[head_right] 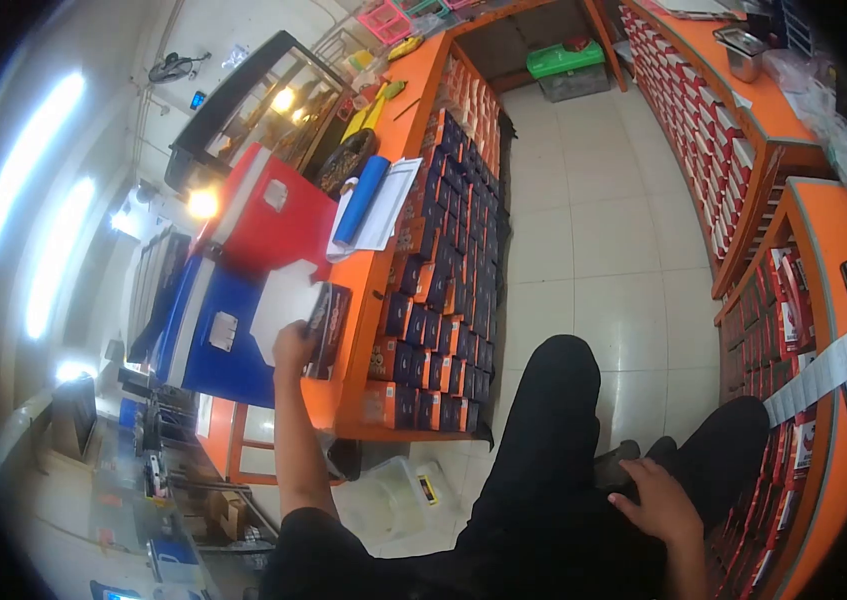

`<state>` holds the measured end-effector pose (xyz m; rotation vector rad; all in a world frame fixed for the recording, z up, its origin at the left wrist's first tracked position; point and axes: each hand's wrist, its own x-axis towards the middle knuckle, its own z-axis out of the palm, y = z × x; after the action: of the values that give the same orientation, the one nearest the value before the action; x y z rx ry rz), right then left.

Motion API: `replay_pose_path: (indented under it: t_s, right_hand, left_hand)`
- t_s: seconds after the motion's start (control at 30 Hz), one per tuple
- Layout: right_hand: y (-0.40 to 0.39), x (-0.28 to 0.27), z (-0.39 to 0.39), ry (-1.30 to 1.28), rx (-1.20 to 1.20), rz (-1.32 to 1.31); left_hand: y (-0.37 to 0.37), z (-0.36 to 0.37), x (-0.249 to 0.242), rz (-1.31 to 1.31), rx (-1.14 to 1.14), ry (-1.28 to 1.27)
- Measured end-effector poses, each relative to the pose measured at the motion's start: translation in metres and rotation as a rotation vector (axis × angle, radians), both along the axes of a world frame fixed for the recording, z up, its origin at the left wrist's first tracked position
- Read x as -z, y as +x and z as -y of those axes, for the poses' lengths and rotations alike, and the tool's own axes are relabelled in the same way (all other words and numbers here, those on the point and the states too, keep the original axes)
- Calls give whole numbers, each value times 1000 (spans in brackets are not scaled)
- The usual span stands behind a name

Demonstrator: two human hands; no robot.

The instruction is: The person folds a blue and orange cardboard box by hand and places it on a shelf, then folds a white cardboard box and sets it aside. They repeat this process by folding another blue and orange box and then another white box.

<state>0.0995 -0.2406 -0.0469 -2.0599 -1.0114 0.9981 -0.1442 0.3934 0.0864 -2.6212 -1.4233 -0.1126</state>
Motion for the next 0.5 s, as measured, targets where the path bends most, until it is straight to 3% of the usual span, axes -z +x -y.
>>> replay_pose_path:
  t_s: [0.03, 0.07, 0.2, 0.27, 0.33, 0.4, 0.43, 0.47, 0.5]
  right_hand:
    - [1, -2, -2, 7, 4, 6]
    - [0, -6, -4, 5, -7, -12]
    - [-2, -3, -8, 61, -18, 42]
    - [-3, -10, -16, 174, 1, 77]
    - [-10, -23, -31, 281, 21, 109]
    - [-19, -51, -53, 610, 110, 400]
    - [-20, -65, -63, 610, 104, 403]
    - [-19, -80, -72, 676, 6, 656]
    - [-21, -90, -76, 737, -92, 911]
  left_hand:
    - [1, 12, -8, 28, -117, 180]
    - [1, 20, -12, 34, -114, 187]
    - [-13, 38, -15, 95, 14, 504]
    - [5, 89, -38, 227, 77, 622]
    - [28, 151, -62, 268, 139, 413]
    - [59, 226, -84, 382, 274, -186]
    - [73, 256, -88, 291, 332, -456]
    - [85, 279, -76, 249, 583, -520]
    - [103, 310, -77, 132, 522, -812]
